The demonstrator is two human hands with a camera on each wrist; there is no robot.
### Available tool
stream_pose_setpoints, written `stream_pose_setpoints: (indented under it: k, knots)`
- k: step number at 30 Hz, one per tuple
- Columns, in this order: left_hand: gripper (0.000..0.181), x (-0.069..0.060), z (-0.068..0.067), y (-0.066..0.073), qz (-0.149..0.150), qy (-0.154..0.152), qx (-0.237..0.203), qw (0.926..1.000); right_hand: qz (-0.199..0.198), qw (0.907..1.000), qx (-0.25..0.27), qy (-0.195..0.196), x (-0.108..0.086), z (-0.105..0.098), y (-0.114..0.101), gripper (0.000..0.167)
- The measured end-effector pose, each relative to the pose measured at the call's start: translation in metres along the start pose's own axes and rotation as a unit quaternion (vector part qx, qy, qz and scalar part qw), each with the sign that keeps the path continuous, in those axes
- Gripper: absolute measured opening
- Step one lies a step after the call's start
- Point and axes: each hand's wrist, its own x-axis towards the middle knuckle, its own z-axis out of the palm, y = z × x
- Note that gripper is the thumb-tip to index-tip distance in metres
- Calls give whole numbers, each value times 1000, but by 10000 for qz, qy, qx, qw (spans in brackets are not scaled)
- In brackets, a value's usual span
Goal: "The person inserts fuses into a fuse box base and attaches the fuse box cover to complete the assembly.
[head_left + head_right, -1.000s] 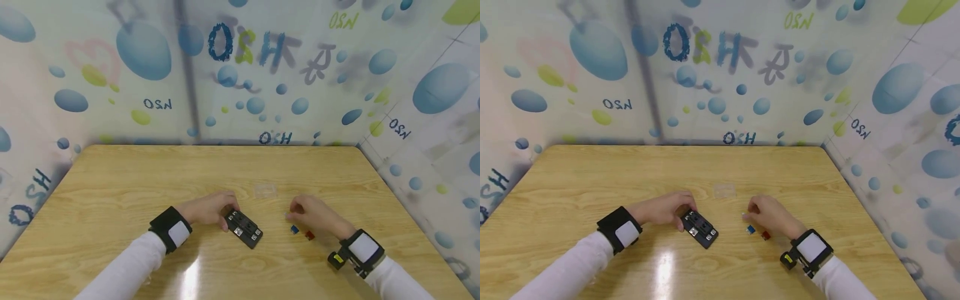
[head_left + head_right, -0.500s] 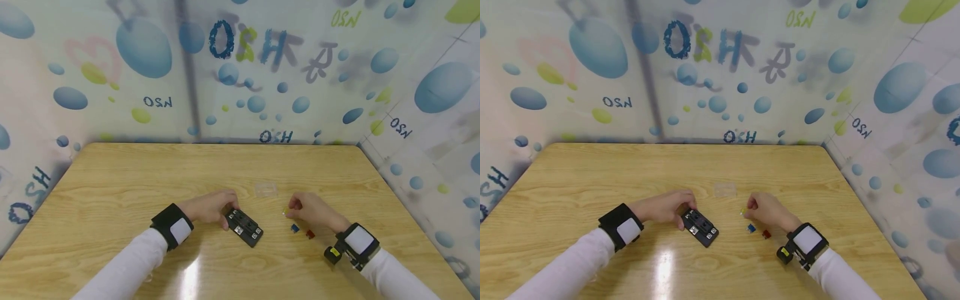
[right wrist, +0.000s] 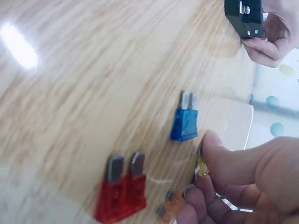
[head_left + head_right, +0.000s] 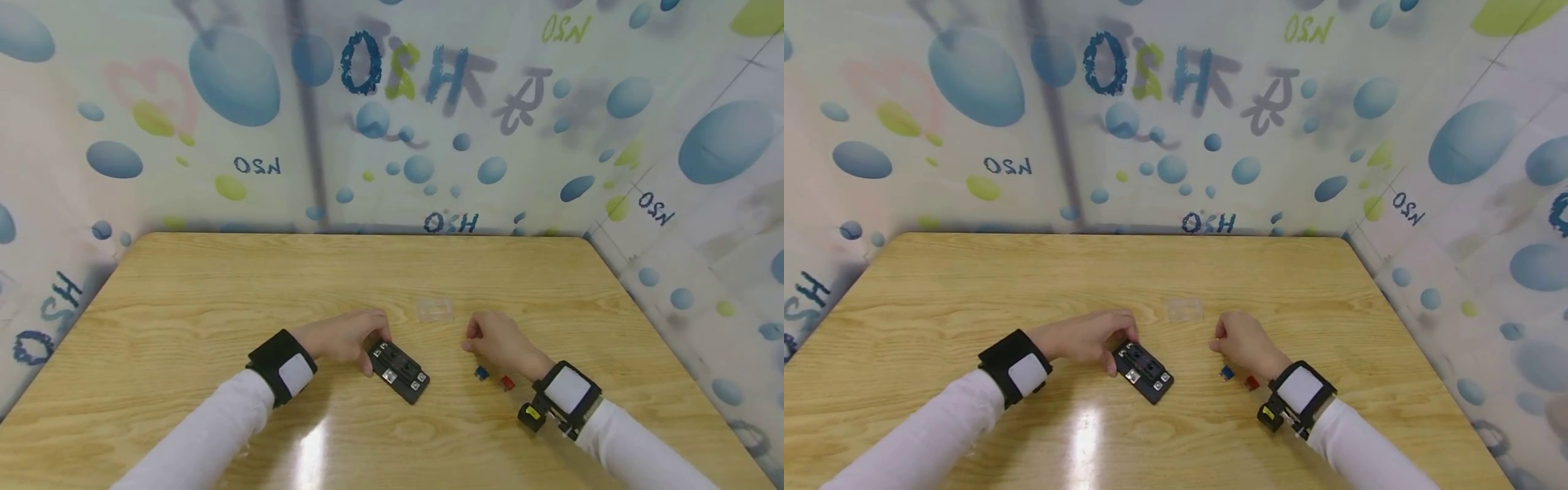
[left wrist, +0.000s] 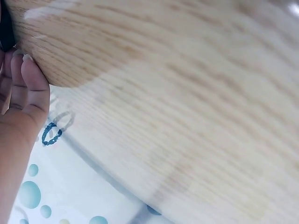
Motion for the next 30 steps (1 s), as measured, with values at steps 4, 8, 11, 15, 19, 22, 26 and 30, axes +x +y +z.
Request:
stream_pose_setpoints:
  k: [4,8,11,15,19,22,26,30]
  knots:
    - [50,0,0,-1,-52,-17,-49,10000,-87,10000,-47,-2,0,0,-2,12]
    - [50,0,-1,-2,-46,-43,-31,10000,-159,9997,51,-188,0,-1,-2,11]
    - [50,0,-1,-1,-33,-83,-17,10000,-320,9983,163,-449,2,-3,3,10]
    - [50,0,0,0,-65,-100,-33,9999,-497,9950,477,-717,9,-7,14,9]
    - [50,0,1,0,-111,-104,-57,9999,-362,9929,783,-824,14,-12,24,9]
    - [50,0,2,-1,-106,-110,-66,9999,-222,9921,907,-841,15,-16,28,8]
    - [50,0,1,-1,-100,-93,-86,9999,-183,9911,1076,-761,16,-22,31,7]
    - [50,0,0,-1,-105,-76,-92,9999,-297,9909,1161,-607,17,-31,33,9]
